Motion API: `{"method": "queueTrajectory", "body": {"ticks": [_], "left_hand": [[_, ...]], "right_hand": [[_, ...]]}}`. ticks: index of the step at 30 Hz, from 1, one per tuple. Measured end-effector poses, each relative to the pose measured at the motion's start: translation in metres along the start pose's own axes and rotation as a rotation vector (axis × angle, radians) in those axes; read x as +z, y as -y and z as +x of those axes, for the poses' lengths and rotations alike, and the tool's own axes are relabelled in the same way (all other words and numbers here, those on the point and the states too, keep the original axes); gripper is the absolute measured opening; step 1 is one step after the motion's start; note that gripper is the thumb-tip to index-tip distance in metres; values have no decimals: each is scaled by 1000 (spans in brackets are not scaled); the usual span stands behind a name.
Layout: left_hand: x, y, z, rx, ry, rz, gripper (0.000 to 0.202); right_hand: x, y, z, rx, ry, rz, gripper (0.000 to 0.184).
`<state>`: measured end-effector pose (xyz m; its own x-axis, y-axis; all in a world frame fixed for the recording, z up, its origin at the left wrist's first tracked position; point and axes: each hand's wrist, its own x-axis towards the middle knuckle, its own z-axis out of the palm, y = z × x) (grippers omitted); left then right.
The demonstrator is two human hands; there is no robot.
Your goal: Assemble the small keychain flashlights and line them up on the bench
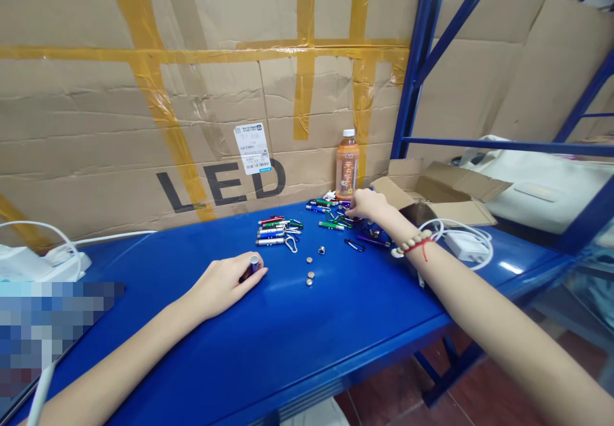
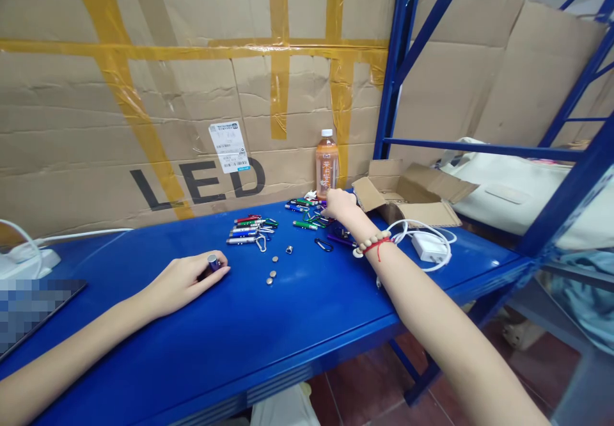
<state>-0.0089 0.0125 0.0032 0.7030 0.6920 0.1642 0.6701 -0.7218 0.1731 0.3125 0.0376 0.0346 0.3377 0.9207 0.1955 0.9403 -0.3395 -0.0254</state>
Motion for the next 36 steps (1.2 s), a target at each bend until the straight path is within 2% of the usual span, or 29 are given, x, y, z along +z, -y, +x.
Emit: {"method": "queueTrajectory", "body": {"ticks": [4, 7, 13, 16, 18, 20, 23, 28, 31, 36], "left_hand": [[1, 2, 0, -17, -12, -23, 34], [1, 4, 1, -75, -24, -94, 38], [0, 6, 2, -144, -29, -310, 52], [-1, 5, 1, -156, -30, -344, 55], [-1, 5, 1, -147, -25, -330, 53], [-1, 4, 0, -137, -24, -293, 51], [-2, 3, 1, -124, -23, -237, 48], [-2, 3, 1, -112, -15, -214, 48], [-2, 3, 1, -121, -13, -210, 49], [-2, 4, 1, -112, -18, -210, 49]], "right_hand": [[15, 4, 4, -10, 8, -27, 29], [17, 2, 6, 12, -28, -26, 26], [4, 0, 0, 47, -173, 22, 27], [-6, 7, -7, 14, -287, 123, 31], [-10, 12, -11, -32, -289, 170, 31], [-11, 14, -13, -56, -245, 152, 30], [-12, 10, -11, -19, -186, 87, 29], [-13, -2, -9, 14, 18, 62, 18], [-19, -3, -12, 45, 79, 56, 17], [-25, 3, -16, 139, 401, 48, 12]]}}
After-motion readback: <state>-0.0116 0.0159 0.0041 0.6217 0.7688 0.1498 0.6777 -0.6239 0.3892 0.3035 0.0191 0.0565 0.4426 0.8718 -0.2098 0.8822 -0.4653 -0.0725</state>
